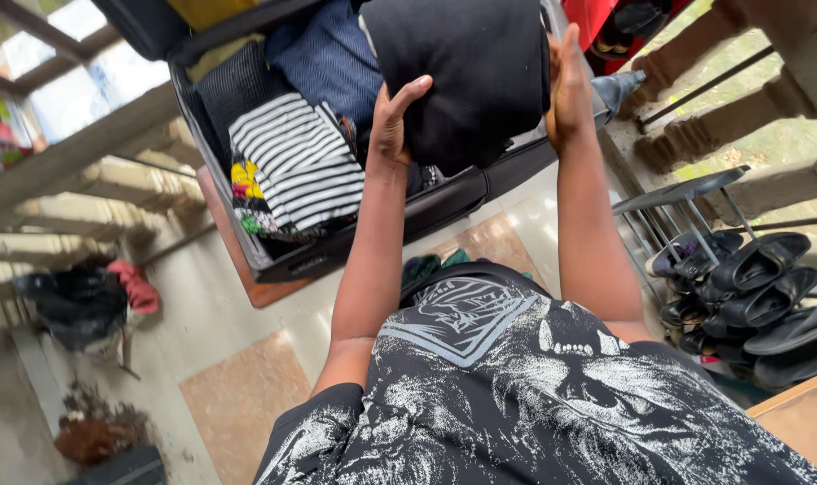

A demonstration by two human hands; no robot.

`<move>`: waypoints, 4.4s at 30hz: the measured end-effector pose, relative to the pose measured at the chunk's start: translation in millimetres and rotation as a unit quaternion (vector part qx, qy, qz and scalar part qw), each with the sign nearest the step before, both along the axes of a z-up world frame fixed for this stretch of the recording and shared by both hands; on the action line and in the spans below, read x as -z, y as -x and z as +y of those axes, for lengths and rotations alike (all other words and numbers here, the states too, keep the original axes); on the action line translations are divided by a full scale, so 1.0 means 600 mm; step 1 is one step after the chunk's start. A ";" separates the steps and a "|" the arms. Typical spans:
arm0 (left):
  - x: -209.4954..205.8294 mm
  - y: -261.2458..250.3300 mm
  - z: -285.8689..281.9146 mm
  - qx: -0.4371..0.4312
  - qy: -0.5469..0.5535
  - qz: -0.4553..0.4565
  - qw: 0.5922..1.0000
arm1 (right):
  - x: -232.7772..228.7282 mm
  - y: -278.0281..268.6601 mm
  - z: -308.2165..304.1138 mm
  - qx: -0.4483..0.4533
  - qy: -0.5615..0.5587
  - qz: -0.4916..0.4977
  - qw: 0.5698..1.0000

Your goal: The person takes several pieces of folded clothing, including a purple sequined item and a checkered item, one at a time from a suitcase and places them onto a stack on a wooden table.

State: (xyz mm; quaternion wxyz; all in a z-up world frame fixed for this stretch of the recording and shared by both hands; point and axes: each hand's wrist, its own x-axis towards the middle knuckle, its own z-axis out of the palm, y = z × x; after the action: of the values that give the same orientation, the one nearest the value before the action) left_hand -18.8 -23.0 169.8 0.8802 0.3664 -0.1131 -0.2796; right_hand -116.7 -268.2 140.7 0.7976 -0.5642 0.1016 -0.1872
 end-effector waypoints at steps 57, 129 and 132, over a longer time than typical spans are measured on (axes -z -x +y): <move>0.030 0.690 -0.145 0.719 -0.097 -0.011 0.688 | -0.049 0.934 0.377 0.613 -0.084 -0.045 0.784; 0.109 1.711 -0.514 0.813 -0.215 -0.111 0.529 | 0.004 1.814 0.193 0.811 -0.180 -0.006 0.557; 0.109 1.768 -0.518 0.819 -0.198 -0.085 0.532 | 0.007 1.879 0.183 0.801 -0.174 -0.026 0.572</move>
State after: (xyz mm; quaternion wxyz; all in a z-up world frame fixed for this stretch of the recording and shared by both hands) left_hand -1079.7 -333.7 104.4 0.1570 0.3000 -0.3799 -0.8609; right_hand -1244.3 -158.3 136.5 0.4066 -0.0980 0.5223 -0.7431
